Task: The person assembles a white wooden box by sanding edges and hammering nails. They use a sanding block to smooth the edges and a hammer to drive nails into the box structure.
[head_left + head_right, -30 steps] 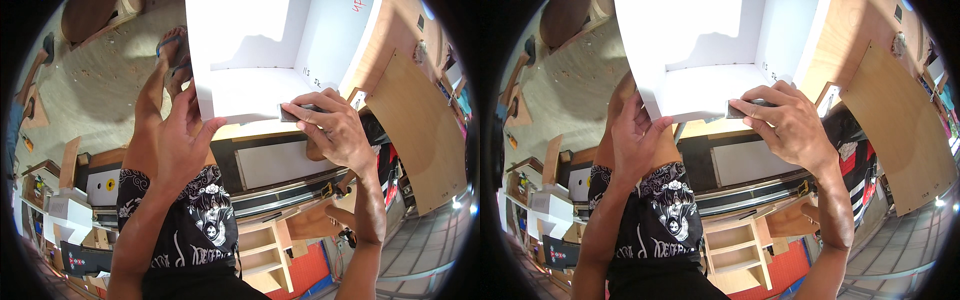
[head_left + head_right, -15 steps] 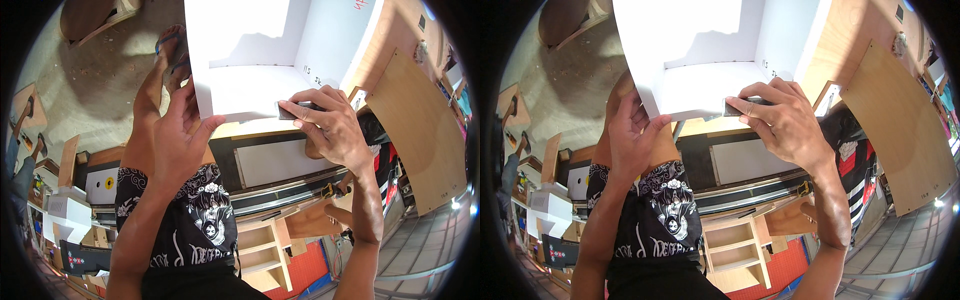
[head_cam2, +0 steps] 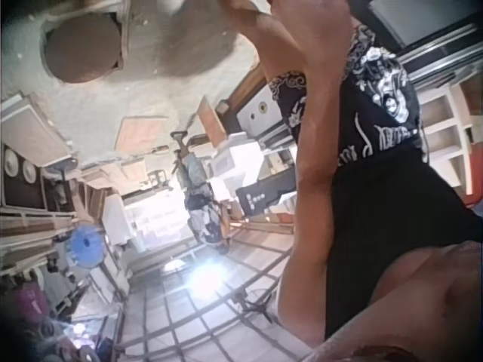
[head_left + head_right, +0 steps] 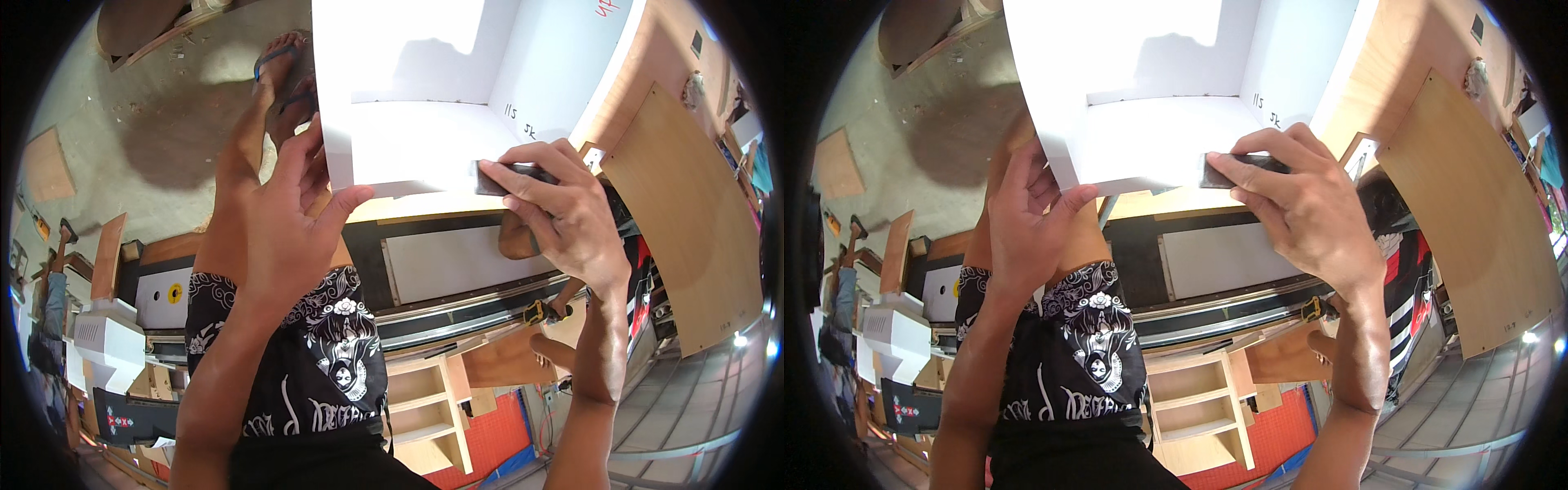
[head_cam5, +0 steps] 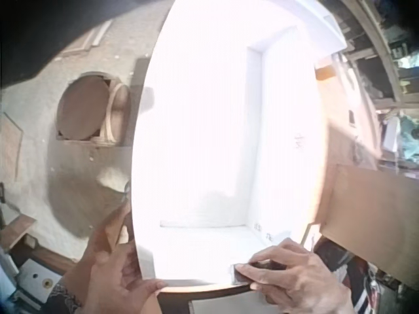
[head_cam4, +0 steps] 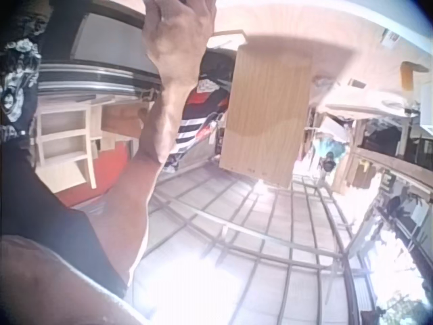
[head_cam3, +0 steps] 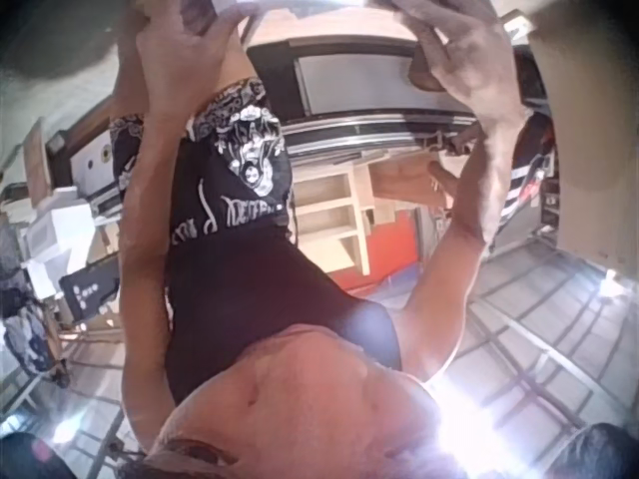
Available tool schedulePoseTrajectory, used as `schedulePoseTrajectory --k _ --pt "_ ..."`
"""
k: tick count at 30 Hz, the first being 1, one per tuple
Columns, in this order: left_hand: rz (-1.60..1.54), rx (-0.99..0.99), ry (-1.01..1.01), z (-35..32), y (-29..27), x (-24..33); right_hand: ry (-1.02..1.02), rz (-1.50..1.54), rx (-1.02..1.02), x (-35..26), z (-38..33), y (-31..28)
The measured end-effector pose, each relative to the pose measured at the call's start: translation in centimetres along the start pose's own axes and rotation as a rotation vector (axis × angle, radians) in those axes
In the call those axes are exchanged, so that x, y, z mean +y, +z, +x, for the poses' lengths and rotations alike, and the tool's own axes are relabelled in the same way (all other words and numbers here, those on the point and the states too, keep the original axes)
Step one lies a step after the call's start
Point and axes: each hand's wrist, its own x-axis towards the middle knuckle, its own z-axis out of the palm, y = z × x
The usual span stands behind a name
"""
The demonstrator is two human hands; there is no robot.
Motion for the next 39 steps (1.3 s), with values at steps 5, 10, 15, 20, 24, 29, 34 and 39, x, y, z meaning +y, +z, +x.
schedulePoseTrajectory --k 5,10,15,20,24,29,34,39 --pt "-0.018 -0.003 0.020 0.3 0.1 0.2 -0.007 0.011 -0.023 0.5 0.0 0.8" --pt "-0.027 0.004 -0.018 -0.1 -0.1 0.5 -0.018 0.063 -0.023 0.5 0.0 0.9" --pt "-0.035 0.009 -0.002 -0.1 -0.2 0.2 -0.014 0.078 -0.078 0.3 0.8 1.3" --pt "-0.066 -0.002 -0.008 0.0 -0.2 0.5 -0.045 0.165 -0.082 -0.4 1.6 1.8" --pt "-0.003 0.003 -0.001 -0.2 -0.3 0.4 -0.019 0.107 -0.063 0.5 1.0 1.1" --pt "-0.019 0.026 0.007 -0.2 -0.1 0.1 -0.046 0.136 -0.045 0.5 1.2 1.3" --pt "-0.004 0.020 -0.010 -0.2 -0.3 0.5 -0.039 0.138 -0.065 0.4 1.3 1.4" --pt "-0.047 0.021 -0.021 -0.2 -0.2 0.7 -0.071 0.206 -0.062 -0.3 2.0 2.2"
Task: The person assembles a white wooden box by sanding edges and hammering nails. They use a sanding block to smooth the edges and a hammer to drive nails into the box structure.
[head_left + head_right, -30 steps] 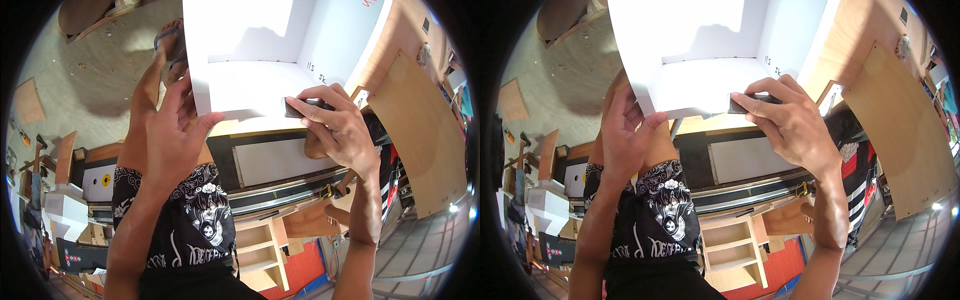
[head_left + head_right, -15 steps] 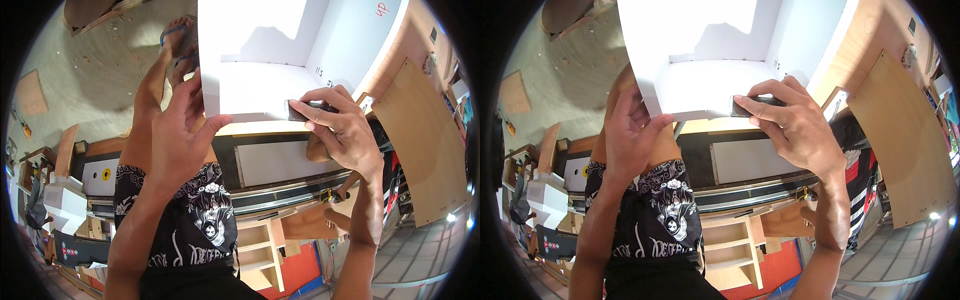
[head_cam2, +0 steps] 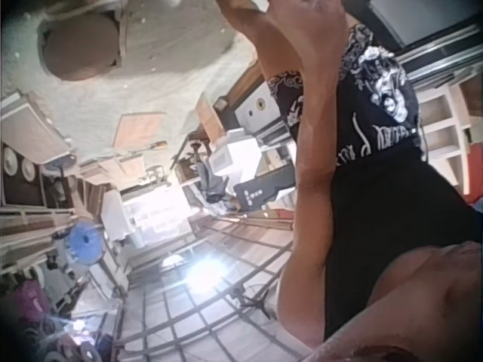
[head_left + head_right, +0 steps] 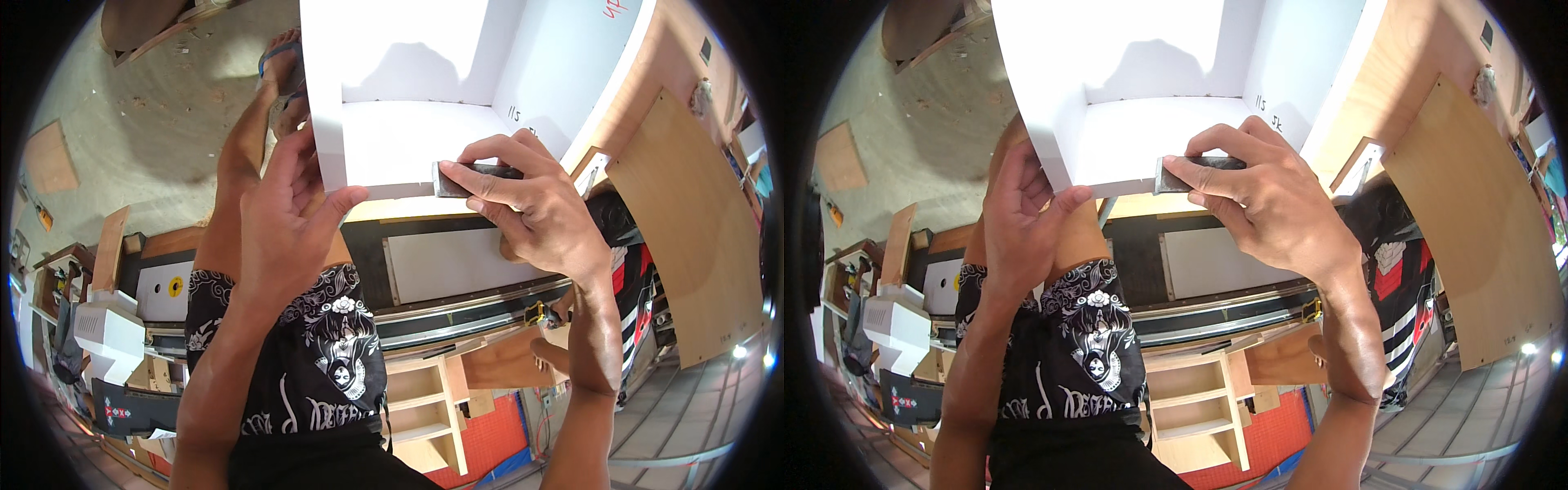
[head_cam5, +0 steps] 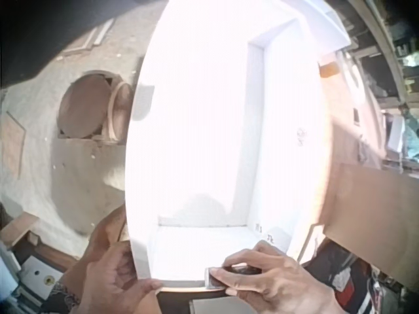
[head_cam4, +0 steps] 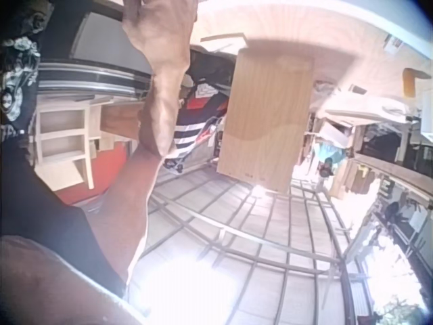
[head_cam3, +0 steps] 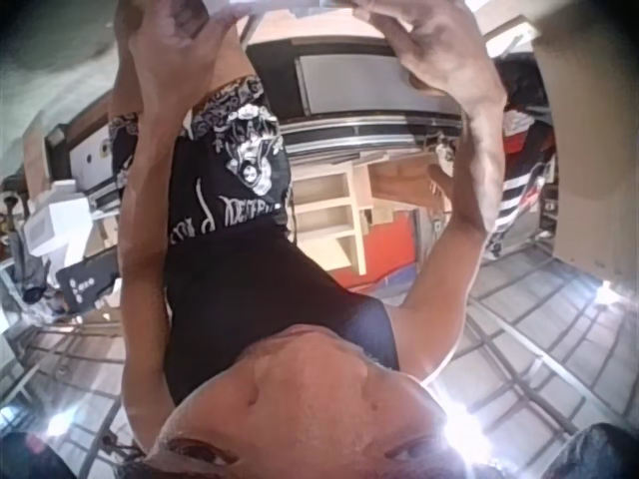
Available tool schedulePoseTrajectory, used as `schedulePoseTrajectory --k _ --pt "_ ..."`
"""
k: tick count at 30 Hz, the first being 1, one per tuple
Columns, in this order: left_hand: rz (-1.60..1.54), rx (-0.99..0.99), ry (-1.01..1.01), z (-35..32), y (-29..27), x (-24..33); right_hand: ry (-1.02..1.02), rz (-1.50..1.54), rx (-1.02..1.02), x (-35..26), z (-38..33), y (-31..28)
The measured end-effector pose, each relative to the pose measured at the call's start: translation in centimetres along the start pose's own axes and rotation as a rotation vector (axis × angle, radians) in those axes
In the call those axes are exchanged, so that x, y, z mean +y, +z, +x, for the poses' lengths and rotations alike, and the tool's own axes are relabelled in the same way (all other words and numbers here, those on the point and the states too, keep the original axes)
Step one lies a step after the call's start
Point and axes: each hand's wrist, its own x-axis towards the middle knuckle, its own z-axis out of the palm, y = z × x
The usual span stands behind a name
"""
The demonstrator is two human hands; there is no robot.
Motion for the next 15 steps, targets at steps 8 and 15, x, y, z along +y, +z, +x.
schedulePoseTrajectory --k 8,15 --pt "0.055 -0.003 -0.022 -0.2 -0.1 -0.1 -0.012 -0.030 -0.028 -0.7 0.9 -0.1" --pt "0.068 -0.024 0.012 0.0 -0.6 0.3 -0.024 -0.035 -0.015 -1.6 2.0 1.0"
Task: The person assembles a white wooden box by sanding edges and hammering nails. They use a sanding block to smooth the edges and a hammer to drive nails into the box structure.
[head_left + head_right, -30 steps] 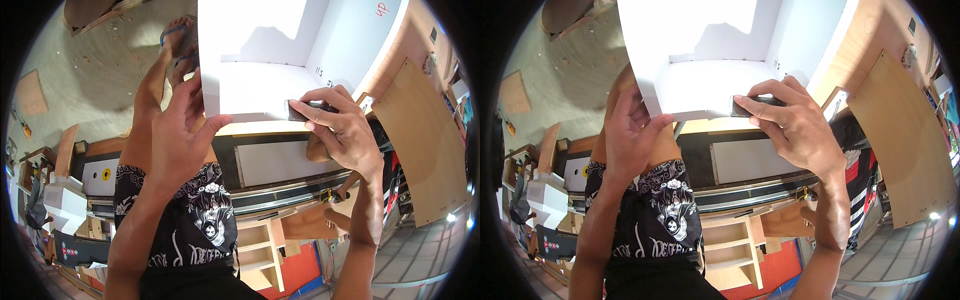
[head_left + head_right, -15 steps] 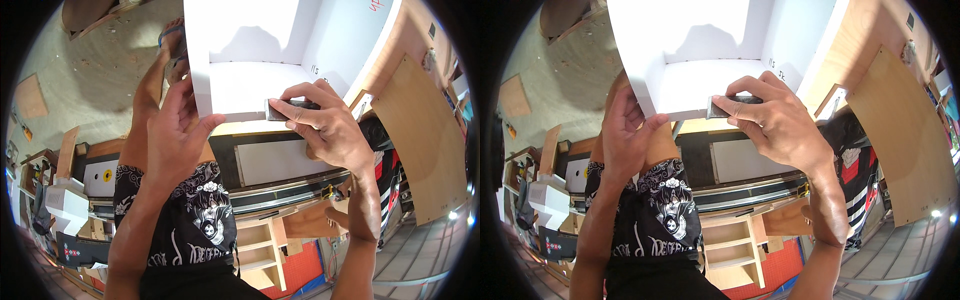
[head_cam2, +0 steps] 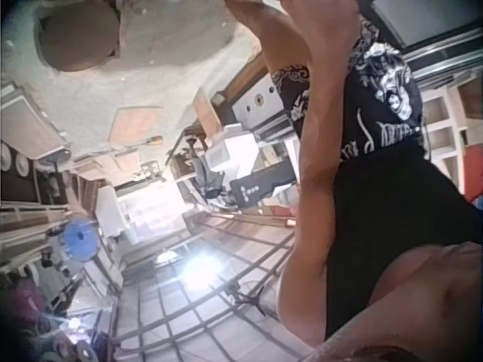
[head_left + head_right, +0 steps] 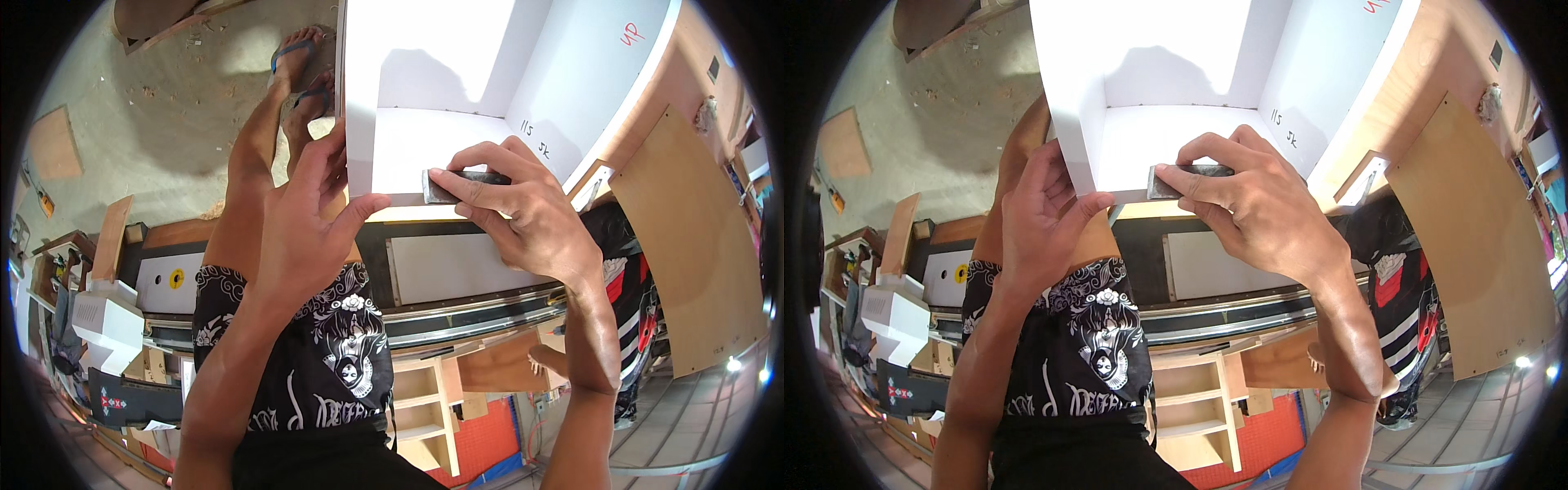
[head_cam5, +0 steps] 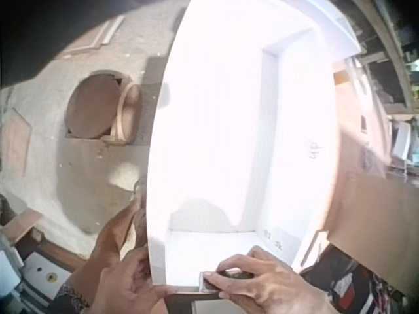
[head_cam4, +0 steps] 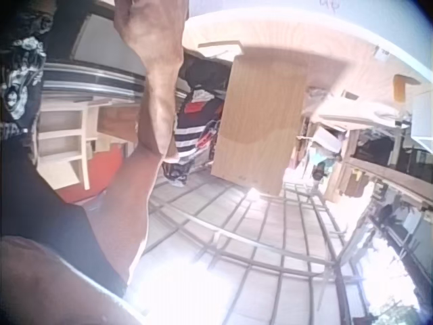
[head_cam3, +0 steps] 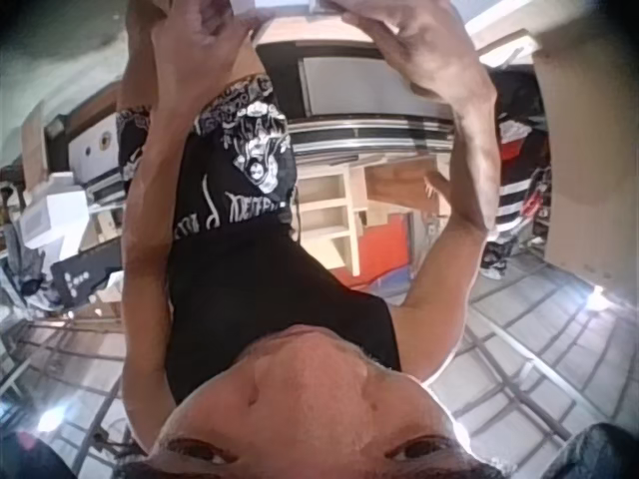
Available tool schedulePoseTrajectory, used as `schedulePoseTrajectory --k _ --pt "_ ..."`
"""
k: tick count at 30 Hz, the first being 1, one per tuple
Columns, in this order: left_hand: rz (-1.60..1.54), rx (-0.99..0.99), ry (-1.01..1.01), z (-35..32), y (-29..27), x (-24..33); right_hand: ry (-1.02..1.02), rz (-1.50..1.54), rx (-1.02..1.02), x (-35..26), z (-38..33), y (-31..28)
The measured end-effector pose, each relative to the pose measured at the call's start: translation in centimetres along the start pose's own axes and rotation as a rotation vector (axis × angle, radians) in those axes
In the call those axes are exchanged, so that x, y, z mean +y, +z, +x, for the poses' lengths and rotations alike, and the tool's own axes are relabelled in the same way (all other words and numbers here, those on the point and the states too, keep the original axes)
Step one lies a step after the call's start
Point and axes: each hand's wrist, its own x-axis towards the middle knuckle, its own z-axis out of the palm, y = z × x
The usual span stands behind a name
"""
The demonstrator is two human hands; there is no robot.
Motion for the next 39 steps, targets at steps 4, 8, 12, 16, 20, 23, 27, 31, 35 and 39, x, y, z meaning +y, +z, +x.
schedulePoseTrajectory --k 4,8,12,16,20,23,27,31,35,39 --pt "0.053 0.003 0.018 -0.1 -0.2 -0.6 -0.023 -0.006 -0.006 -0.7 0.8 0.2" --pt "0.078 -0.066 -0.006 0.2 -1.1 -0.5 -0.016 0.003 -0.020 -1.8 1.5 0.6" --pt "0.119 -0.055 0.026 -0.1 -1.0 -0.5 0.102 0.096 0.039 -0.1 -0.1 -1.0" --pt "0.103 -0.048 0.023 -0.1 -1.3 -1.3 0.083 0.020 -0.084 0.3 -1.1 -2.0" --pt "0.064 -0.091 -0.026 0.2 -1.8 -0.2 0.063 0.010 -0.097 0.0 -0.7 -2.0" --pt "0.050 -0.128 -0.030 0.1 -2.5 -0.7 0.033 0.011 -0.085 -0.1 -0.5 -1.6" --pt "0.051 -0.161 -0.048 0.3 -3.0 -0.7 0.021 0.021 -0.079 0.1 -0.3 -1.0" --pt "-0.004 -0.159 -0.040 0.2 -3.0 -1.3 0.019 0.024 -0.061 -0.3 0.3 -0.6" --pt "-0.003 -0.129 -0.050 -0.1 -2.9 -1.0 0.024 0.008 -0.055 -0.7 0.4 -0.4" --pt "0.005 -0.125 -0.055 0.0 -2.9 -0.8 0.046 0.005 -0.052 -0.8 0.5 -0.2"
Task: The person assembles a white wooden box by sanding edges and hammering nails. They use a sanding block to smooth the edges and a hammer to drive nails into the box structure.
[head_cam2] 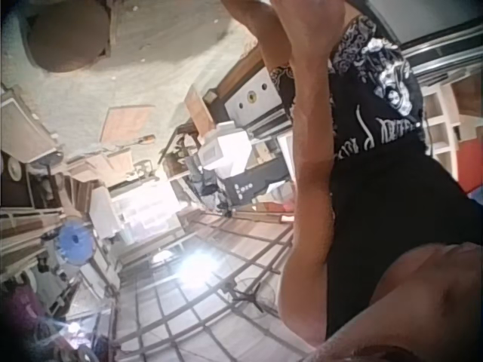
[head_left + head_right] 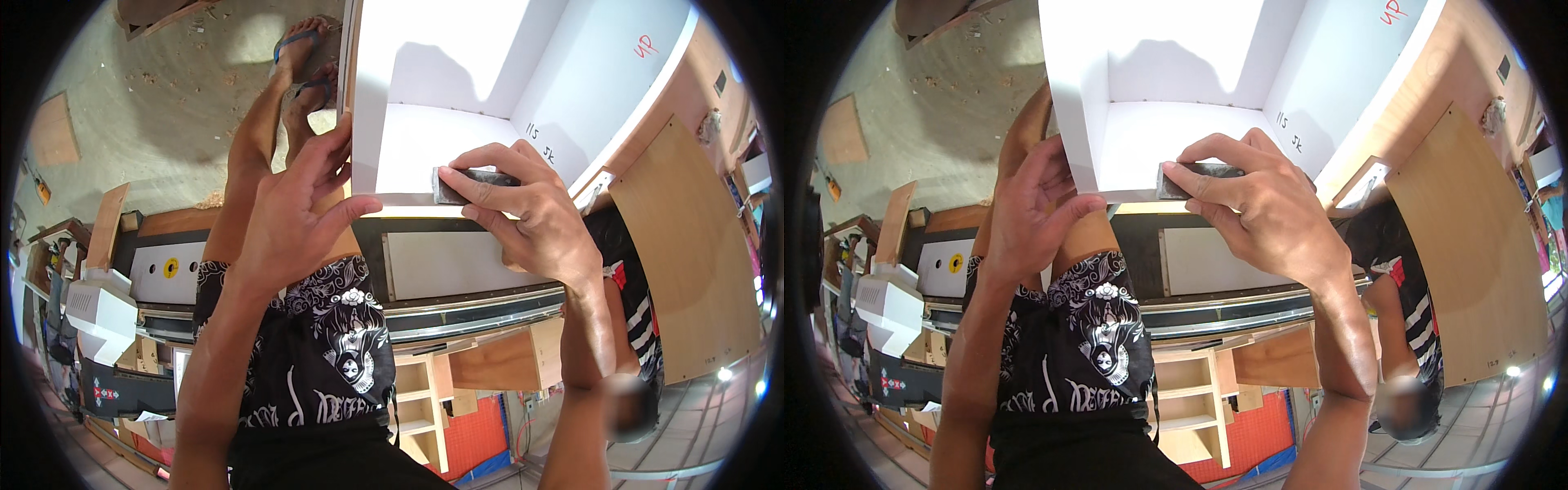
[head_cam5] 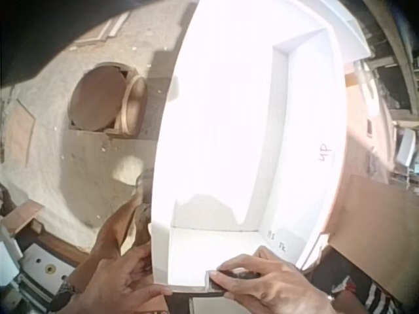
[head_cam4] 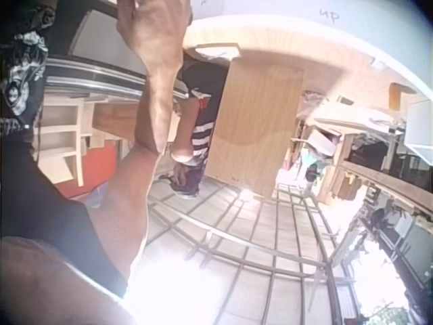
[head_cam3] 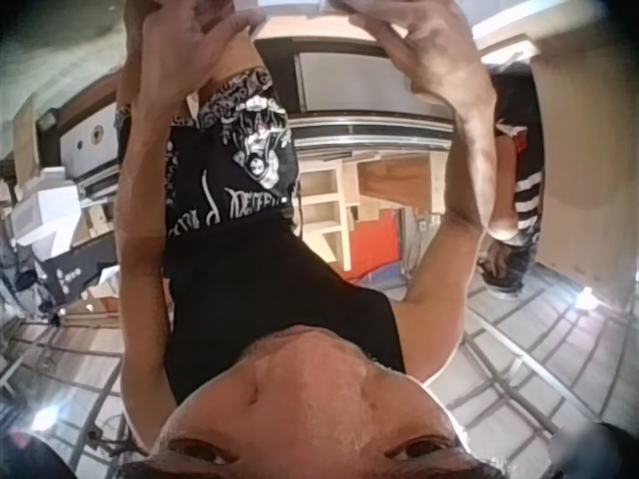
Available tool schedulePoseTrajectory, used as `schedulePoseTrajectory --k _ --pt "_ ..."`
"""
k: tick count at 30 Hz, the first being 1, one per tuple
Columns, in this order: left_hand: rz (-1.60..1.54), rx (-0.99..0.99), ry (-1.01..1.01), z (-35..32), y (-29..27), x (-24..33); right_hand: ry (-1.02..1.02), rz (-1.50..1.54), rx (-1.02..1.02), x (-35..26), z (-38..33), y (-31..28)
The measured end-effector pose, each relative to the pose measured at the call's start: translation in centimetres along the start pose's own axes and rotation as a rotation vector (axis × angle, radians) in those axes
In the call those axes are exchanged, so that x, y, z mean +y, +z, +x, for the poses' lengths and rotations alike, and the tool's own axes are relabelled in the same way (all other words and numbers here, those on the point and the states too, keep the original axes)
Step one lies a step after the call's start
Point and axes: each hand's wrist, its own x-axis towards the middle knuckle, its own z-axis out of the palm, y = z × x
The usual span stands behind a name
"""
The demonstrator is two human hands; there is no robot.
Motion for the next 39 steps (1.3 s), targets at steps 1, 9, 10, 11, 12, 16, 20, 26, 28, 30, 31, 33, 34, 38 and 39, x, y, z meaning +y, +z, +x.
schedulePoseTrajectory --k 1,9,10,11,12,16,20,26,28,30,31,33,34,38,39 --pt "0.003 0.001 0.000 0.0 0.0 0.0 0.005 0.012 0.001 0.0 0.0 0.1" --pt "-0.029 0.008 0.022 -0.1 -0.2 -1.0 -0.058 0.107 -0.011 -1.9 1.7 1.4" --pt "-0.029 -0.001 0.007 0.0 -0.3 -0.8 -0.058 0.103 -0.002 -2.1 1.7 1.5" --pt "-0.029 -0.010 -0.007 0.0 -0.4 -0.6 -0.058 0.100 0.006 -2.3 1.7 1.7" --pt "0.001 -0.015 0.010 0.0 -0.5 -0.6 -0.059 0.095 0.014 -2.3 1.8 1.8" --pt "0.046 -0.015 0.025 0.0 -0.4 -0.6 -0.037 0.218 0.093 0.7 0.6 -0.1" --pt "0.107 0.076 0.049 -0.2 1.0 0.1 0.154 0.240 -0.077 0.1 0.2 -1.7" --pt "-0.021 0.264 -0.013 0.3 4.9 0.9 0.107 0.092 -0.105 0.5 -0.1 -1.7" --pt "-0.060 0.247 -0.046 0.3 4.9 1.7 0.073 0.093 -0.079 0.3 -0.1 -1.4" --pt "-0.079 0.231 -0.063 0.4 4.7 2.4 -0.013 0.072 -0.011 0.6 0.1 -0.9" --pt "-0.101 0.232 -0.063 0.5 4.7 2.3 -0.026 0.060 -0.018 0.6 0.2 -0.8" --pt "-0.146 0.236 -0.066 0.7 5.1 2.1 -0.054 0.037 -0.036 0.8 0.3 -0.7" --pt "-0.147 0.273 -0.102 0.8 5.5 2.2 -0.047 0.069 -0.037 0.9 0.3 -0.7" --pt "-0.125 0.369 -0.203 1.5 6.8 2.6 -0.029 0.140 -0.046 1.2 0.4 -0.9" --pt "-0.109 0.380 -0.217 1.6 6.8 2.5 -0.028 0.147 -0.048 1.2 0.3 -0.9"
